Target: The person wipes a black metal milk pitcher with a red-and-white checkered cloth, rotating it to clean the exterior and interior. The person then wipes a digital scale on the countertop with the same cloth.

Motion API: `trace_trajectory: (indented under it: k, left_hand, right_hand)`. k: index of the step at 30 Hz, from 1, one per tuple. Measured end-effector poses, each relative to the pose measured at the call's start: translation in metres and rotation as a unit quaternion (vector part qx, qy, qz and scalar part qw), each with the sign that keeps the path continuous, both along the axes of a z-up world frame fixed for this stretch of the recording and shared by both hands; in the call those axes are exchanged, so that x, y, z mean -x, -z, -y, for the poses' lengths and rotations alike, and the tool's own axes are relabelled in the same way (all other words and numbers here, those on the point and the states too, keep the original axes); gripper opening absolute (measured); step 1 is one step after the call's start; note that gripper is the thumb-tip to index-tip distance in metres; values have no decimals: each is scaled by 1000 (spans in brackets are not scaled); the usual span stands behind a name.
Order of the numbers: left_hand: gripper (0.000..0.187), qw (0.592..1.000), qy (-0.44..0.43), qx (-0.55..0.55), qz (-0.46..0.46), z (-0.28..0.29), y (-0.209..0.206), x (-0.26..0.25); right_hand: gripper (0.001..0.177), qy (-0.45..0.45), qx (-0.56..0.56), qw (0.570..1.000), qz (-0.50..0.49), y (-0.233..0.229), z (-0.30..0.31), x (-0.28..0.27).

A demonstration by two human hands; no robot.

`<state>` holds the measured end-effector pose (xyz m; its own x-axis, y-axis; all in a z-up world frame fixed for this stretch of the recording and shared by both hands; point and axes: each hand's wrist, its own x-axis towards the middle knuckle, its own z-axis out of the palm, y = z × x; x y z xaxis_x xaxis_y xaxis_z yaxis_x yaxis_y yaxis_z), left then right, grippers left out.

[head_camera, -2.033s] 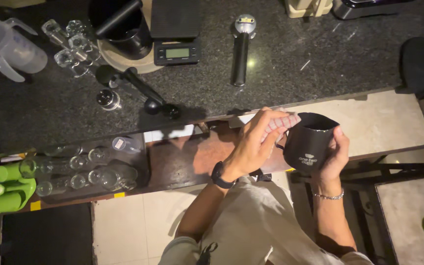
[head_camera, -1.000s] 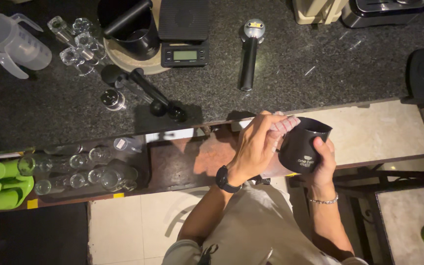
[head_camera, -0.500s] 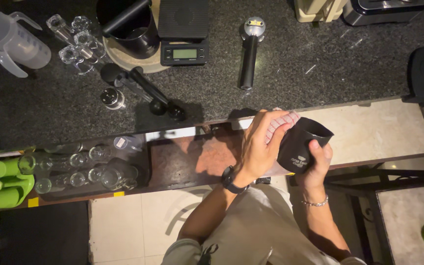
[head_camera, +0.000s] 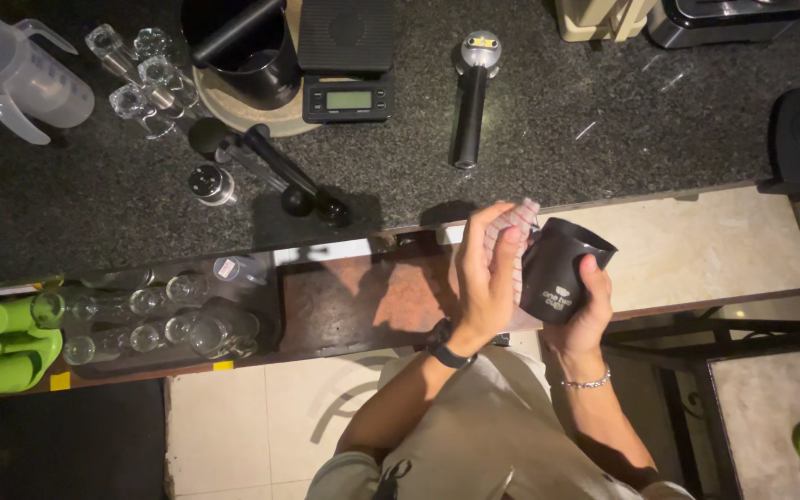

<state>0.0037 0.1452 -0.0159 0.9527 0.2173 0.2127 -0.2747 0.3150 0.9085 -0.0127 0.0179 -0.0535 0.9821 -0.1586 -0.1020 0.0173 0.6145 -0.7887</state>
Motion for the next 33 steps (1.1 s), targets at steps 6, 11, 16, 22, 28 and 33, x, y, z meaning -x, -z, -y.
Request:
trace_trajectory:
  k: [6, 11, 16, 22, 28, 33]
  left_hand:
    - [55, 985, 2, -125, 116, 12, -10, 28]
    - [54, 979, -32, -166, 110, -1, -14, 19]
    - [56, 974, -59, -175, 135, -3, -20, 19]
    - [58, 982, -42, -86, 162, 4, -21, 15]
    - [54, 968, -31, -192, 161, -5, -11, 18]
    - [53, 962, 8, -186, 201, -3, -15, 25]
  right_hand:
    - [57, 98, 88, 988, 83, -9, -10, -13]
    - [56, 59, 130, 984, 108, -10, -9, -8]
    - [58, 36, 106, 987, 117, -21, -11, -7]
    - [62, -5, 56, 991, 120, -39, -17, -9]
    - [52, 35, 10, 996, 80, -33, -15, -11]
    - [54, 79, -7, 991, 103, -18, -13, -3]
